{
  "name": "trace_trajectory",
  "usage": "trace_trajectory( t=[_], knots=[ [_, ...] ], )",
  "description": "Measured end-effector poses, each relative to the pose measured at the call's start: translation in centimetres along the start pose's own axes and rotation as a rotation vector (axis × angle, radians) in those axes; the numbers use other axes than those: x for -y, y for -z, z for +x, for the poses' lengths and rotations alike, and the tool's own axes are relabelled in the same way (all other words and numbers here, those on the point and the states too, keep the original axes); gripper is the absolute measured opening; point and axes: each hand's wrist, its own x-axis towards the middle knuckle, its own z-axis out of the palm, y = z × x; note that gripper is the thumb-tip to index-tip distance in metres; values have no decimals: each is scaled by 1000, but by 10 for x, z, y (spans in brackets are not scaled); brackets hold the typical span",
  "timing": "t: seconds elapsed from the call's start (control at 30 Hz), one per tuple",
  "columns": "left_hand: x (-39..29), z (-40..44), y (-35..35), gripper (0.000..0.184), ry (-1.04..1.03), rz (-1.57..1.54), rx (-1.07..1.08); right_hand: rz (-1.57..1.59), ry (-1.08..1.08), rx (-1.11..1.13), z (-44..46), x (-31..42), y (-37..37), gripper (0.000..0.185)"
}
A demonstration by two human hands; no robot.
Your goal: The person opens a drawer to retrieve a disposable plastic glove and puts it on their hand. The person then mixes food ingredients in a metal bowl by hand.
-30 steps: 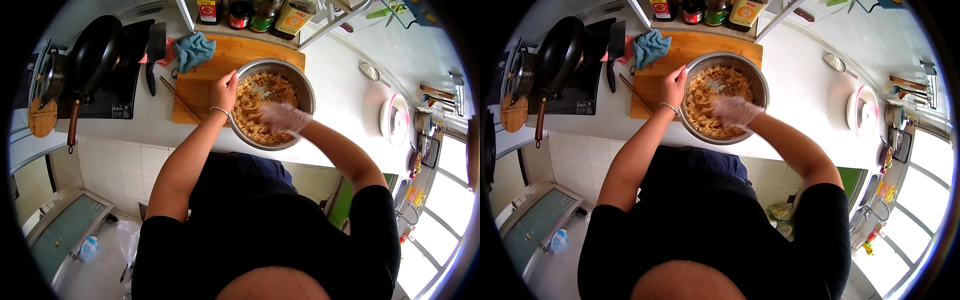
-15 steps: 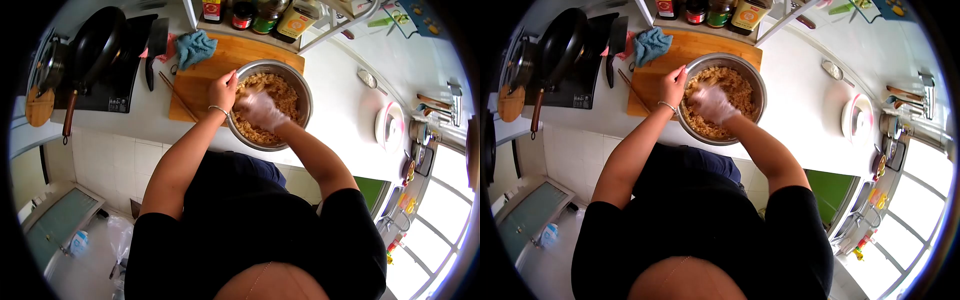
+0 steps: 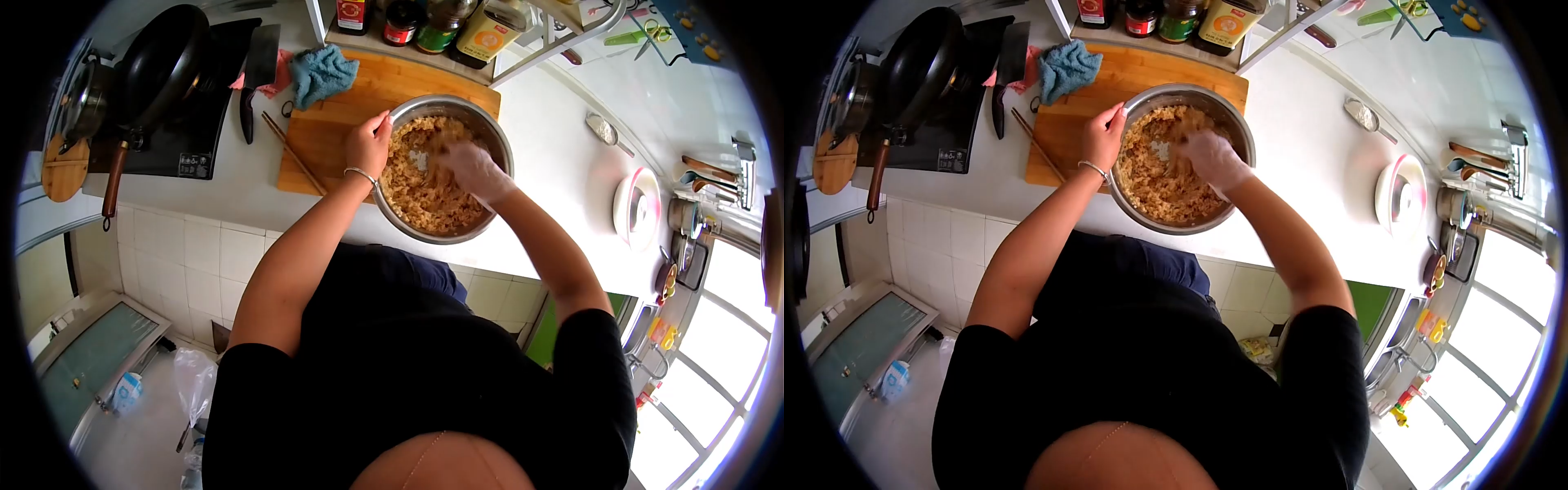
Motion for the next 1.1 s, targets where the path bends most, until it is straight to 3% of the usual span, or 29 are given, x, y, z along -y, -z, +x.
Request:
trace_trajectory(
  t=[0.03,0.07,0.1,0.13,0.2,0.23,0.27,0.33,0.4,0.43,0.47,0.53,0.57,0.63,0.7,0.77,0.8,0.87,0.93,0.97,1.07,1.1],
  knots=[
    [0,1,0,30,-16,3,-3,55,-76,-158,14,8,-7,32],
    [-1,1,-1,30,-21,1,-2,-134,24,-329,34,5,-28,32],
    [-2,0,-1,30,0,6,3,-232,-184,-162,43,44,-17,31],
    [-3,0,1,30,20,15,8,-161,124,-325,35,47,-34,24],
    [-4,-1,2,30,7,8,-1,-108,414,84,15,32,-32,17],
    [-5,0,1,30,-11,-5,-16,-111,411,82,9,11,-26,17],
    [-7,2,1,30,-17,-8,-20,-346,576,-101,9,-20,-19,14],
    [-8,0,3,30,23,47,4,-519,205,-227,13,6,5,10],
    [-3,0,0,30,13,26,-1,-595,11,14,43,22,-20,8],
    [-1,1,0,30,4,8,-8,-323,32,-202,45,40,-31,9],
    [-2,1,3,30,1,10,-9,-232,91,-65,42,48,-41,9],
    [-7,1,3,30,17,14,7,-268,477,-10,7,45,-17,7],
    [1,2,0,30,-31,10,0,-272,476,-9,13,40,-13,7],
    [2,2,0,30,-28,17,-3,-475,543,-349,41,24,-4,9],
    [6,3,-1,31,-27,15,-3,-681,304,-269,62,20,22,20],
    [3,-1,2,32,7,-35,9,-539,214,-241,41,8,21,25],
    [-2,-1,1,33,28,-92,10,-611,15,-59,19,15,26,27],
    [-8,1,-1,33,34,-90,-10,-176,-504,32,1,0,20,62],
    [-9,-3,2,34,45,-52,-34,155,-583,73,-8,4,5,64],
    [-10,-2,3,34,67,-39,-24,126,-490,138,-12,2,-3,67],
    [-6,0,1,37,88,-62,6,196,-473,147,-26,68,35,62],
    [-4,-1,0,36,73,-79,-3,476,-505,277,-20,70,46,63]
  ],
)
